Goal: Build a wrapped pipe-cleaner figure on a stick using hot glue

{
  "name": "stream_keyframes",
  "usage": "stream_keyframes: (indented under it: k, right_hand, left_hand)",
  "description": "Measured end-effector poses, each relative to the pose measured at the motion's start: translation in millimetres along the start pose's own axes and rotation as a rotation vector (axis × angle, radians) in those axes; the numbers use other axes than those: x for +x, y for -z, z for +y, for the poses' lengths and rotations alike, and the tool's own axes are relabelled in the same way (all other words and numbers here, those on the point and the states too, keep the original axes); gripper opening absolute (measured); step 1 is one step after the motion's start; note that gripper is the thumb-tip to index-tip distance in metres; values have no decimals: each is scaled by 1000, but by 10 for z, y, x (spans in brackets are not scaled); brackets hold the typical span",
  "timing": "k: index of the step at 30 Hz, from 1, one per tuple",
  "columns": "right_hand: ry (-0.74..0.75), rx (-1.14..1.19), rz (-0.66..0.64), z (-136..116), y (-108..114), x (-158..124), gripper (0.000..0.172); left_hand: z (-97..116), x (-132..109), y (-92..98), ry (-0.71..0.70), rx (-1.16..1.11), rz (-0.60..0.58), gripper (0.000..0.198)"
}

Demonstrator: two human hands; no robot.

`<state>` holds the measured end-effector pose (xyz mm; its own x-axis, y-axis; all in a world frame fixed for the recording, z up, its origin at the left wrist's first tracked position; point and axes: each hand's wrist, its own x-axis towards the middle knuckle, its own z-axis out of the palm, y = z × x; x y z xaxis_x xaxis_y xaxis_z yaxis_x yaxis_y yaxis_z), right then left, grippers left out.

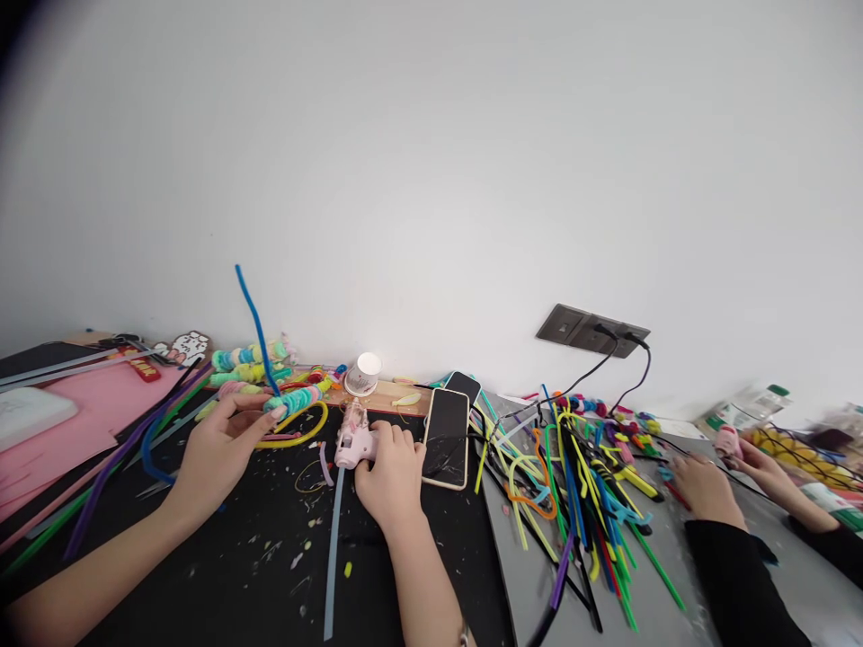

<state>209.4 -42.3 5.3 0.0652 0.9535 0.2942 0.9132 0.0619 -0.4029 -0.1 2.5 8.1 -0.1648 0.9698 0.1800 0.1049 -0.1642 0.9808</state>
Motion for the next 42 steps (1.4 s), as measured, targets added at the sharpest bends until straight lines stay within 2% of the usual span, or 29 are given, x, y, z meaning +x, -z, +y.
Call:
stream_keyframes:
  k: [2, 4, 9, 13, 15, 17, 20, 23, 28, 32, 35, 42]
  right_hand:
    - [-15, -4, -6, -10, -11, -13, 45]
    - [1, 60, 44, -28, 7, -19, 45]
    - [199, 419, 187, -73, 79, -32, 39]
    - [213, 683, 171, -126, 74, -54, 39]
    - [163, 823, 149, -156, 67, -58, 30]
    - [105, 934, 136, -176, 65, -51, 18]
    - [45, 1019, 139, -191, 65, -33, 21]
    - [13, 1056, 161, -207, 55, -23, 19]
    - [-26, 1066, 121, -234, 14, -32, 18]
    - [26, 1036, 129, -231, -12, -30, 18]
    - [51, 1036, 150, -222, -22, -24, 18]
    - [-38, 1145, 103, -189, -42, 4, 26]
  left_hand:
    - [-44, -3, -2, -89, 52, -32, 26]
    - [-76, -13, -2, -202, 129, -66, 21]
    - [-35, -76, -12, -495, 335, -245, 11]
    - [24, -130, -35, -604, 416, -470, 14]
    - [31, -146, -41, -613, 439, -549, 18]
    - [21, -150, -46, -593, 435, -563, 18]
    - [-16, -132, -61, -499, 362, -492, 11]
    - [-54, -100, -88, -332, 204, -406, 7]
    - [-72, -69, -120, -100, -24, -340, 15]
    - [-69, -64, -123, 42, -135, -341, 22]
    - [-57, -64, -120, 78, -160, -329, 24]
    - [9, -65, -122, 88, -180, -336, 30]
